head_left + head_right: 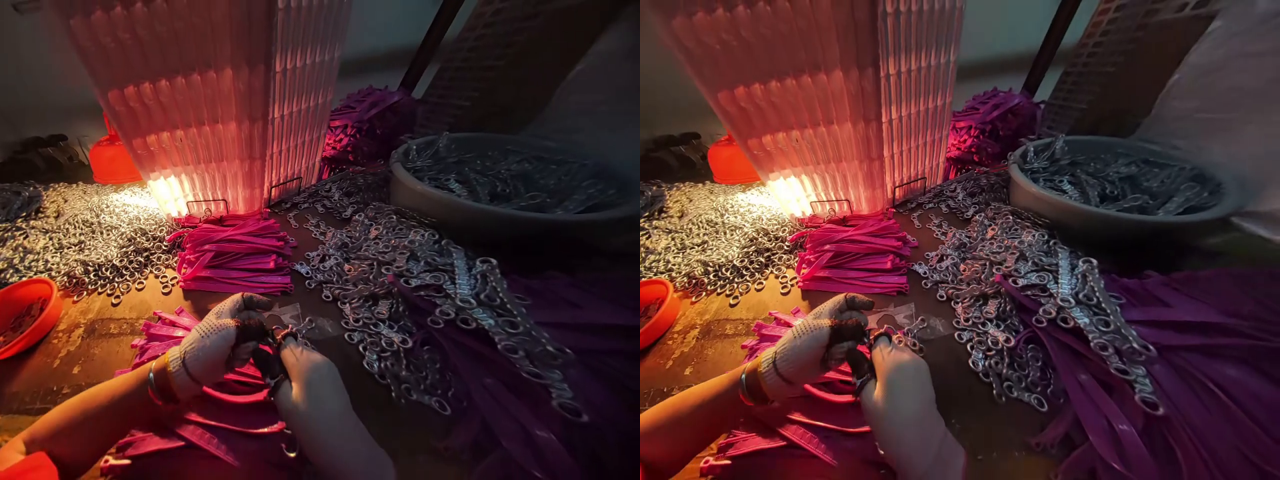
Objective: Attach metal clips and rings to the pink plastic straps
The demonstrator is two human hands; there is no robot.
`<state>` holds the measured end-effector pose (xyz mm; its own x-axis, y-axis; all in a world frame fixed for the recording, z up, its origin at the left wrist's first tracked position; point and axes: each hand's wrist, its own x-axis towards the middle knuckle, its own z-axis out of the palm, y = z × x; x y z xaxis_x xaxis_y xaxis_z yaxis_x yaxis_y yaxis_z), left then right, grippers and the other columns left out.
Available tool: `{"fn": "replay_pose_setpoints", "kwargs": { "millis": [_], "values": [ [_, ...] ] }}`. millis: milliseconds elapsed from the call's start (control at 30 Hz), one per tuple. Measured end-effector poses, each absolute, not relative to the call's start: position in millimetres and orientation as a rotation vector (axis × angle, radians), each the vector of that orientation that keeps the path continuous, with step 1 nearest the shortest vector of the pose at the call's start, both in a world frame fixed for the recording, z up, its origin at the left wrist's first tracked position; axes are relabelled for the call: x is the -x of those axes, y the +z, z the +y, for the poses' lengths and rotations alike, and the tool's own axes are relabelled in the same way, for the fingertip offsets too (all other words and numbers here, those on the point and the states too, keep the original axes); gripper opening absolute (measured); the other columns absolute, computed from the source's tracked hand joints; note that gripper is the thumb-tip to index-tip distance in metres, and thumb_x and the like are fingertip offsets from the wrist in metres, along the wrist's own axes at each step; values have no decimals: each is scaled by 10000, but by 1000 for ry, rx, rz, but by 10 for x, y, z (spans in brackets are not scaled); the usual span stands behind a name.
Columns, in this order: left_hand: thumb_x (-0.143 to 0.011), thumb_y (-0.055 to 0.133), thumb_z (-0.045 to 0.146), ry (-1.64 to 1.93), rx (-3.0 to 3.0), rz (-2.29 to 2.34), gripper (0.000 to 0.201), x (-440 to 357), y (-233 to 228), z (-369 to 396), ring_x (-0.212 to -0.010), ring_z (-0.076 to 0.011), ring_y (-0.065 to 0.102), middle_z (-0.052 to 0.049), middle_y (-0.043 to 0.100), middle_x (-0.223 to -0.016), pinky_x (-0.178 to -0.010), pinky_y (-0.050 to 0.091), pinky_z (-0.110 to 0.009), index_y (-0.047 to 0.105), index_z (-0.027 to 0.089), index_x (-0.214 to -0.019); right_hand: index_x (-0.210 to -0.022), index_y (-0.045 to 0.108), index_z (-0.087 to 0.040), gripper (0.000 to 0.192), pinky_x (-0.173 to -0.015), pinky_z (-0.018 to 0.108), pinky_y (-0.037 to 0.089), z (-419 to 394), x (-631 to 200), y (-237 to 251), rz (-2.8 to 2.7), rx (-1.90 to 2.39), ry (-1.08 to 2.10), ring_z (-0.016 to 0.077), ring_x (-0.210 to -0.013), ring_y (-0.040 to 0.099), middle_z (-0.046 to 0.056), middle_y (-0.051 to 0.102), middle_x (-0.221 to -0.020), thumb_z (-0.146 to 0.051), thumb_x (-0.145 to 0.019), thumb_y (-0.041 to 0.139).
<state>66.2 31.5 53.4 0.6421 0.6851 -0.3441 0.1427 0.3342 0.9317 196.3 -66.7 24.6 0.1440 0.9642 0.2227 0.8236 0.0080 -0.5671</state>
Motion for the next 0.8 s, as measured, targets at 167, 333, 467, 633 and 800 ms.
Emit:
{"fn": "replay_pose_setpoints", "kwargs": {
  "millis": [167, 333, 467, 633, 800],
  "values": [
    [-875, 522, 201, 122, -2466, 1044, 186, -1063, 261, 988, -829, -185, 601, -78, 650, -939, -751, 487, -283, 675, 148, -967, -714, 601, -211, 194, -593, 261, 356, -601, -2329, 213, -1515, 1932, 447, 170, -621, 526, 42, 627, -672, -109, -755, 441],
    [-877, 478, 144, -62, -2646, 1189, 243, -1489, -14, 1430, -915, -243, 633, -141, 669, -991, -821, 498, -356, 673, 126, -1022, -716, 601, -226, 178, -634, 274, 407, -589, -2529, 274, -1392, 1830, 506, 181, -630, 516, 32, 615, -666, -202, -796, 445],
    [-920, 428, 178, -148, -2730, 1184, 281, -1649, -78, 1455, -949, -256, 645, -165, 659, -1040, -825, 504, -366, 647, 111, -1082, -695, 569, -229, 163, -662, 276, 411, -592, -2579, 349, -1314, 1745, 607, 168, -625, 500, 19, 610, -675, -178, -766, 431],
    [-947, 421, 266, -195, -2780, 1128, 293, -1664, -65, 1490, -947, -258, 649, -158, 647, -1067, -812, 509, -354, 650, 127, -1067, -722, 583, -216, 173, -611, 260, 385, -559, -2615, 316, -1304, 1748, 627, 162, -624, 493, 9, 602, -664, -154, -719, 422],
    [-916, 465, 228, -199, -2812, 1071, 266, -1621, -47, 1496, -968, -260, 643, -149, 647, -1068, -825, 502, -345, 628, 128, -1101, -725, 616, -200, 201, -612, 258, 398, -482, -2608, 214, -1304, 1728, 644, 163, -632, 492, 1, 575, -613, -206, -759, 418]
  ]
}}
